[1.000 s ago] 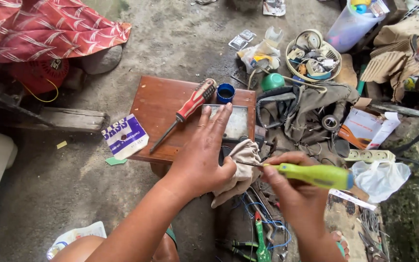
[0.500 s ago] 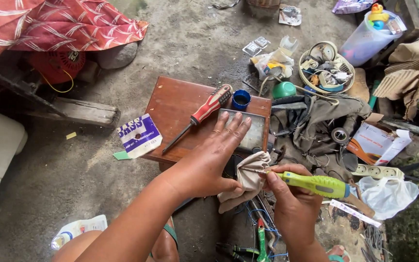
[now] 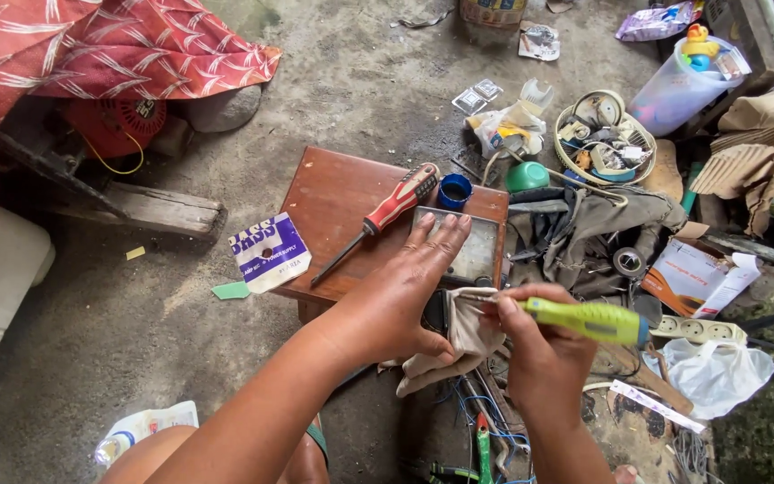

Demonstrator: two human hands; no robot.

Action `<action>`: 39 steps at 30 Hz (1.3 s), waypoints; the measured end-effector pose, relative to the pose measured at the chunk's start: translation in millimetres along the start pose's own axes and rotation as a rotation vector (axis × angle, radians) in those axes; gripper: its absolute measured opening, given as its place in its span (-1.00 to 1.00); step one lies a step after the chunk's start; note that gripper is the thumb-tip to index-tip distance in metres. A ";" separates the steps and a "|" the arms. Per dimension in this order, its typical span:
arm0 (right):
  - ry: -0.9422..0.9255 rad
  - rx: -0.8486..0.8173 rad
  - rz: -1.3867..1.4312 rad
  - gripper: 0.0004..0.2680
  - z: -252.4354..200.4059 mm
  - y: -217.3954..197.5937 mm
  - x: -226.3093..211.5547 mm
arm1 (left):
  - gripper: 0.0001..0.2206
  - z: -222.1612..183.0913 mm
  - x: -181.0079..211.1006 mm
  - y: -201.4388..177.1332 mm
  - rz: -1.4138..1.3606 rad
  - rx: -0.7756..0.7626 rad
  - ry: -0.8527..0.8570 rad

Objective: The person is cleaning and inspecting an electronic device, using a screwdriver to disassemble parts and a brush/cloth to remove dust.

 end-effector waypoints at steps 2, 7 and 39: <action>-0.022 -0.050 0.025 -0.91 -4.7 -3.9 0.0 | 0.37 -2.0 0.9 0.9 0.004 -0.014 -0.013; -0.002 -0.072 0.174 -0.92 -14.2 -2.8 2.2 | 0.35 1.2 -1.8 1.7 0.007 -0.056 -0.043; 0.018 0.034 0.328 -0.89 -33.9 -26.1 12.3 | 0.26 -11.4 -3.5 15.4 0.162 0.107 -0.023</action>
Point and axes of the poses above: each hand's wrist, its own z-axis towards the middle knuckle, its own y-axis out of the palm, x = y × z, the point moved 7 cm from there along z, towards the middle knuckle, and after that the axes turned 11 degrees about z, right-handed, at the moved point
